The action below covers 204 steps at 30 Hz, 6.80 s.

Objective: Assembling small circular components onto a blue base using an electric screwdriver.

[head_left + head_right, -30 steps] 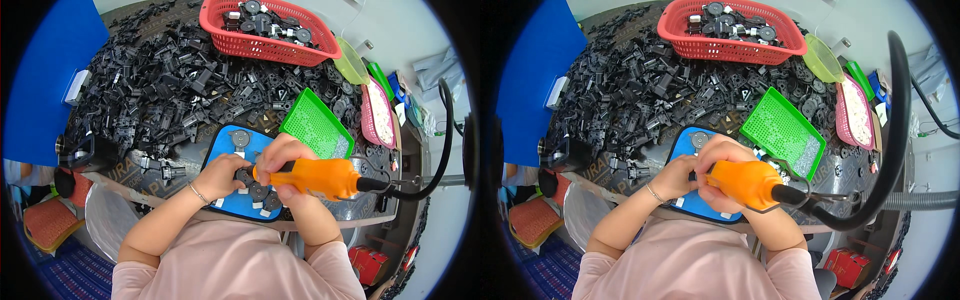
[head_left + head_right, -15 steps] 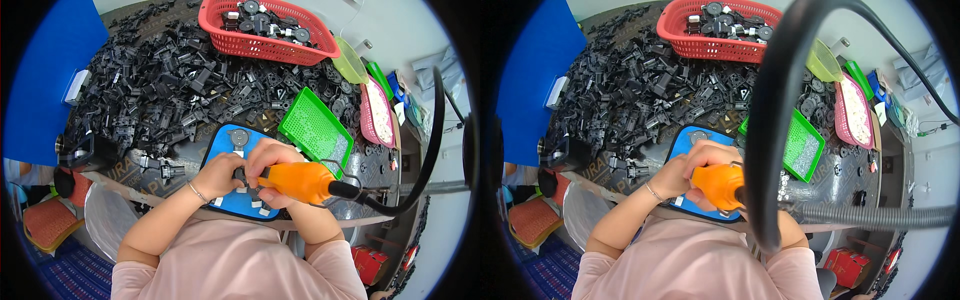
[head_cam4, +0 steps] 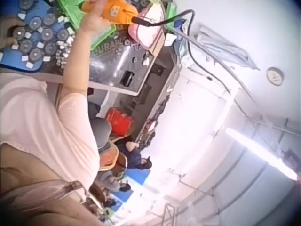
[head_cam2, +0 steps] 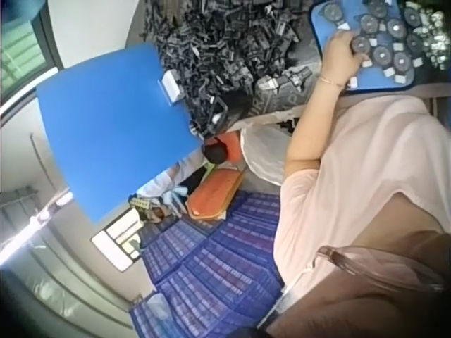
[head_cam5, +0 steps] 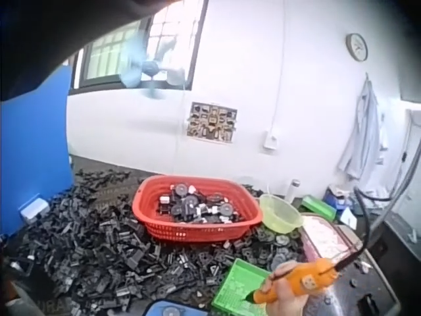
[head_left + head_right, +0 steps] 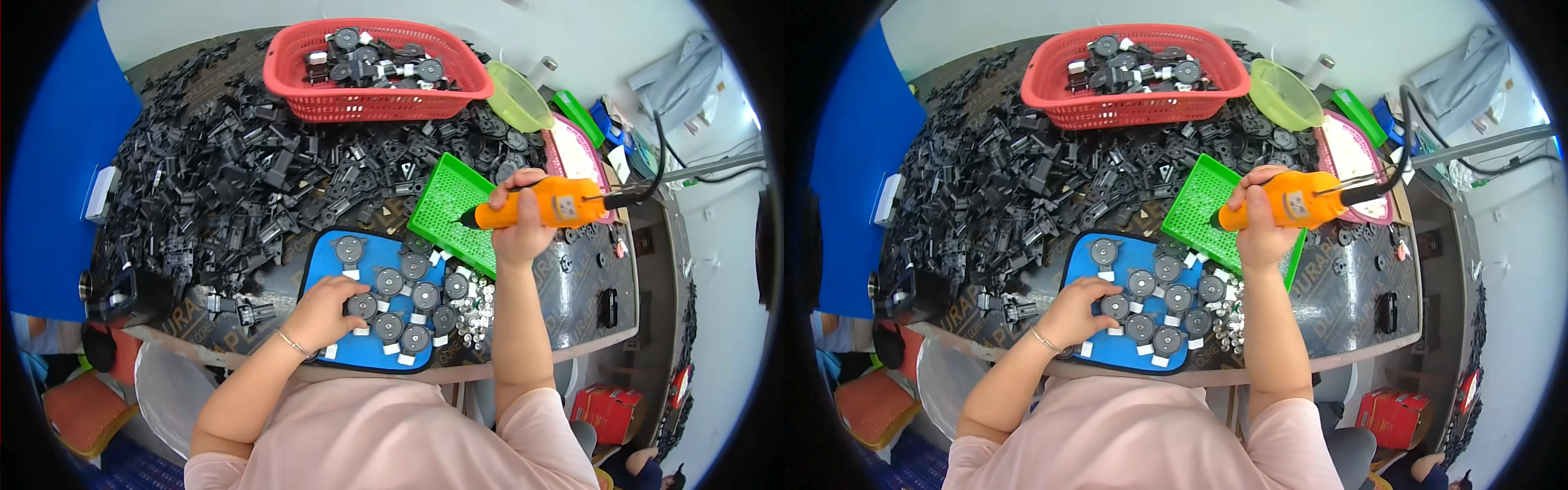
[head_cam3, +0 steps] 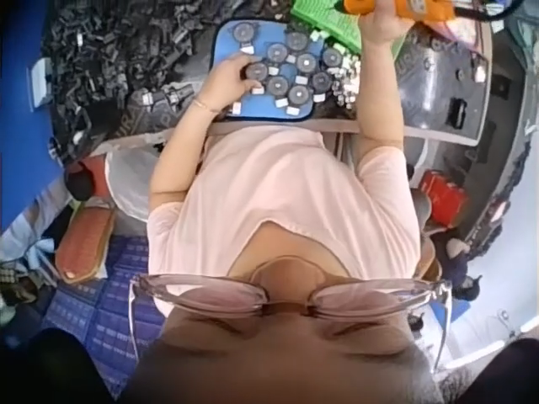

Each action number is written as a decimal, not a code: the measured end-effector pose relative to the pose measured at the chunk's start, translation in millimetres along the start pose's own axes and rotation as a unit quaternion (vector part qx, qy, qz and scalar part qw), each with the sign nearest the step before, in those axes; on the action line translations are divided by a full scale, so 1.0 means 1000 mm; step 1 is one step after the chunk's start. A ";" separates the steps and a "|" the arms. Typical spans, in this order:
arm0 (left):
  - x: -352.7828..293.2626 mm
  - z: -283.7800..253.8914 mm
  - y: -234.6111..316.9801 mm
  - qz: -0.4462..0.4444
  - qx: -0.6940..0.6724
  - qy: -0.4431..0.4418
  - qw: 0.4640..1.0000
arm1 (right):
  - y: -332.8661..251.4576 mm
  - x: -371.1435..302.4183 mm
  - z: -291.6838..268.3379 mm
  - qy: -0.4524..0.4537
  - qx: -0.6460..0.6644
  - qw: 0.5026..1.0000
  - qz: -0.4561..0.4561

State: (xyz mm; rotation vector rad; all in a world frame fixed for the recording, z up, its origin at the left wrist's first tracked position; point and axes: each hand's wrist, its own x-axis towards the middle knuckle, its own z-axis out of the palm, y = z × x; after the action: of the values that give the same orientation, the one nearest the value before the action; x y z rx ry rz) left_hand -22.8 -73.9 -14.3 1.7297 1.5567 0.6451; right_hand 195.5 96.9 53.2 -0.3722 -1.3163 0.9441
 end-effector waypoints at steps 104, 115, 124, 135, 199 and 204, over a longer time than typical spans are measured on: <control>-0.059 0.010 0.023 0.012 0.127 0.088 0.988 | 0.013 -0.006 -0.022 0.081 0.024 0.996 0.001; -0.044 0.008 0.017 0.044 0.071 0.034 0.996 | 0.020 -0.005 -0.019 0.079 -0.003 0.997 0.004; -0.046 0.005 0.008 0.041 0.063 0.035 0.997 | 0.020 -0.005 -0.019 0.066 -0.014 0.998 0.012; -0.053 0.003 -0.006 0.041 -0.024 0.101 0.994 | -0.027 -0.012 0.006 0.014 0.115 0.993 0.022; -0.043 0.001 0.014 0.180 0.055 0.293 0.938 | -0.078 -0.069 0.096 -0.222 0.178 0.945 0.160; -0.042 0.002 0.014 0.190 0.065 0.308 0.930 | -0.080 -0.070 0.094 -0.216 0.174 0.947 0.162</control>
State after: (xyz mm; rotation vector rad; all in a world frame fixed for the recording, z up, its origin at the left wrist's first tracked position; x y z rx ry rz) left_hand -18.9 -116.0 -0.2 2.0762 1.6974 1.4186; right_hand 140.4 -29.0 90.0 -0.1061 -1.4679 1.5776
